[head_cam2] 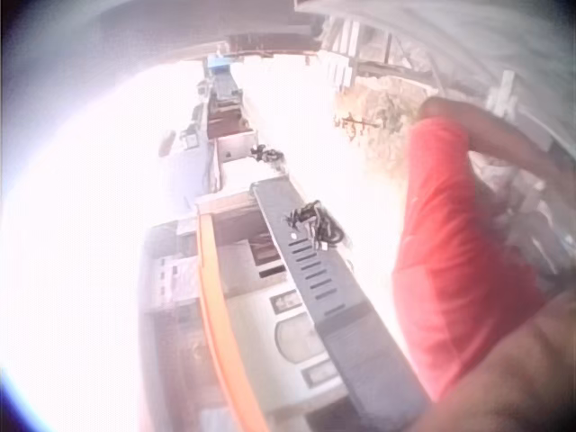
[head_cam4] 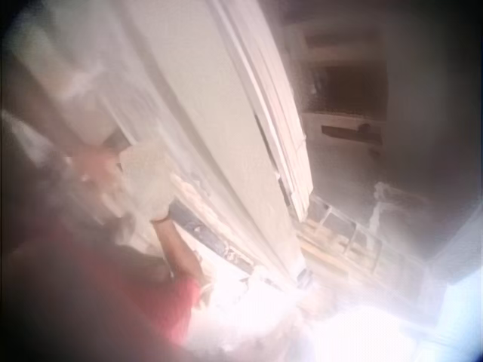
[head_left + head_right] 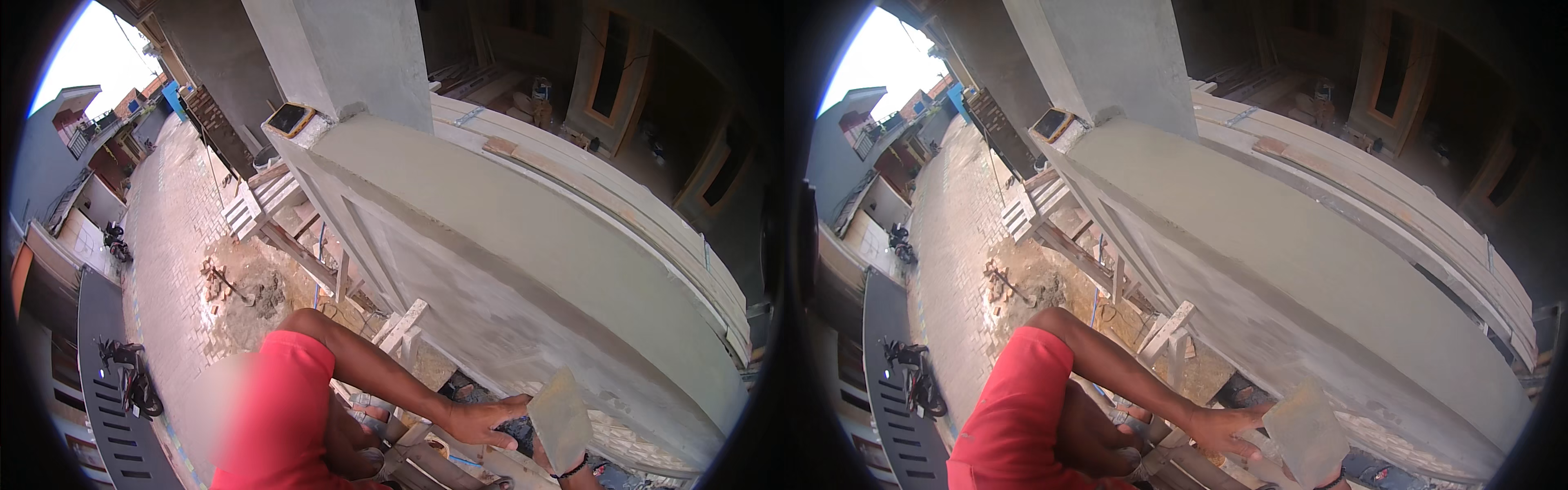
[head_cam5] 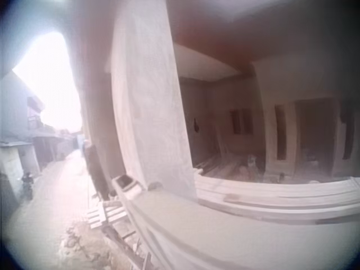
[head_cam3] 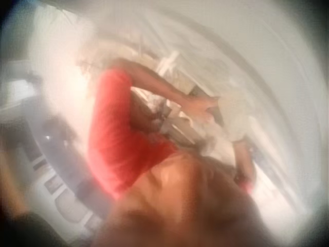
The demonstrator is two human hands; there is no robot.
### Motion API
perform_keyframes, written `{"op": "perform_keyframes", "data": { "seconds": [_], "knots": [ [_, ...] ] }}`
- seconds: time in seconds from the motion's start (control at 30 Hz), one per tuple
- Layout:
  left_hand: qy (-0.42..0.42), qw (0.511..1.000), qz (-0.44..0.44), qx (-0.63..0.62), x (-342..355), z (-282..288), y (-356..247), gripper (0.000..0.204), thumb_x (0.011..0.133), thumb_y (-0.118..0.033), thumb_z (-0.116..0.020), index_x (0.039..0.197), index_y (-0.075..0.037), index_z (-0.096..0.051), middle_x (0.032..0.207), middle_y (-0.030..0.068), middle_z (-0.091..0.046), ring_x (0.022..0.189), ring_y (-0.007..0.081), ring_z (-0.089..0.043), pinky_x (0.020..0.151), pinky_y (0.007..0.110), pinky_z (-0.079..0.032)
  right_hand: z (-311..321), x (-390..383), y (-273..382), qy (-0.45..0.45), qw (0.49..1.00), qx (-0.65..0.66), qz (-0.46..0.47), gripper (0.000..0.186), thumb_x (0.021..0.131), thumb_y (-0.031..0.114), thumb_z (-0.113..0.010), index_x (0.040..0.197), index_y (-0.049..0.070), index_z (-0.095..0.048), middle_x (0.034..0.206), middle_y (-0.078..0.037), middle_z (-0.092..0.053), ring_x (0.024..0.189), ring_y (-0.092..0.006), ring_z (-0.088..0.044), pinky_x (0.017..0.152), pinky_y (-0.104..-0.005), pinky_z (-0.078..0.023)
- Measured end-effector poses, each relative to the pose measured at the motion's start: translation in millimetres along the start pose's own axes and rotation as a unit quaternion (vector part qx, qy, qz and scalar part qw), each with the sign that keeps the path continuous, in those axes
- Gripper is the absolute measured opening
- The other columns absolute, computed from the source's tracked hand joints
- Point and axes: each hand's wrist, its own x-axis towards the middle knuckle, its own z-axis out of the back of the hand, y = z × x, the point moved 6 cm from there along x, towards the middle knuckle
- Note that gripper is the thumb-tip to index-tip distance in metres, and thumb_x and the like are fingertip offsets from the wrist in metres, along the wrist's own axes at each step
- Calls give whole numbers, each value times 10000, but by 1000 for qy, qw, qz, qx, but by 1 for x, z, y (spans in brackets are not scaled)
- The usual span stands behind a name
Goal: The person smooths a freshly plastered wall using a trowel. They repeatedly scrape and level the surface, occasionally dipping the trowel into a bucket to wet it before continuing to smooth the wall.
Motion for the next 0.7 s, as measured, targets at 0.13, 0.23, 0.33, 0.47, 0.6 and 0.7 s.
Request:
{"op": "perform_keyframes", "data": {
  "seconds": [0.13,0.23,0.33,0.47,0.6,0.7],
  "knots": [
    [-109,972,26,-204,-2,-31,11,751,958,-195,-598,1522,17,-151,1531,211,-194,1455,335,-159,1191,405,-142,0,10,-25,35,996,75,-45,408,931,226,-556,1279,14,-542,1163,-151,-639,1045,-293,-632,924,-429,-500],
    [-199,958,38,-203,-2,-43,11,706,968,-212,-585,1500,32,-189,1505,209,-219,1438,330,-184,1182,398,-158,-1,19,-33,71,988,110,-77,419,938,229,-568,1291,9,-528,1138,-143,-644,1019,-270,-643,895,-405,-515],
    [-266,959,29,-91,6,-41,-2,621,965,-210,-583,1440,49,-276,1446,206,-280,1377,325,-259,1153,404,-200,-7,24,-25,112,978,144,-105,431,945,232,-580,1304,4,-514,1113,-135,-650,992,-246,-654,865,-382,-530],
    [-342,932,-49,109,26,-52,-7,485,940,-178,-595,1320,34,-381,1306,189,-408,1228,308,-382,1042,424,-312,-10,25,-16,135,963,192,-135,449,954,236,-597,1320,-3,-495,1079,-124,-656,956,-215,-668,826,-350,-550],
    [-429,858,-162,231,31,-59,-42,422,891,-135,-645,1221,2,-422,1184,187,-476,1080,309,-469,912,400,-384,42,34,-47,36,995,50,-76,389,962,175,-587,1287,-17,-495,965,-129,-674,765,-207,-675,644,-320,-564],
    [-596,745,-197,224,2,-32,-57,473,843,-108,-680,1220,2,-416,1144,192,-473,1030,301,-474,914,413,-384,45,30,-49,75,990,-36,-111,323,961,126,-574,1248,-12,-516,909,-133,-676,673,-189,-653,565,-304,-547]
  ]
}}
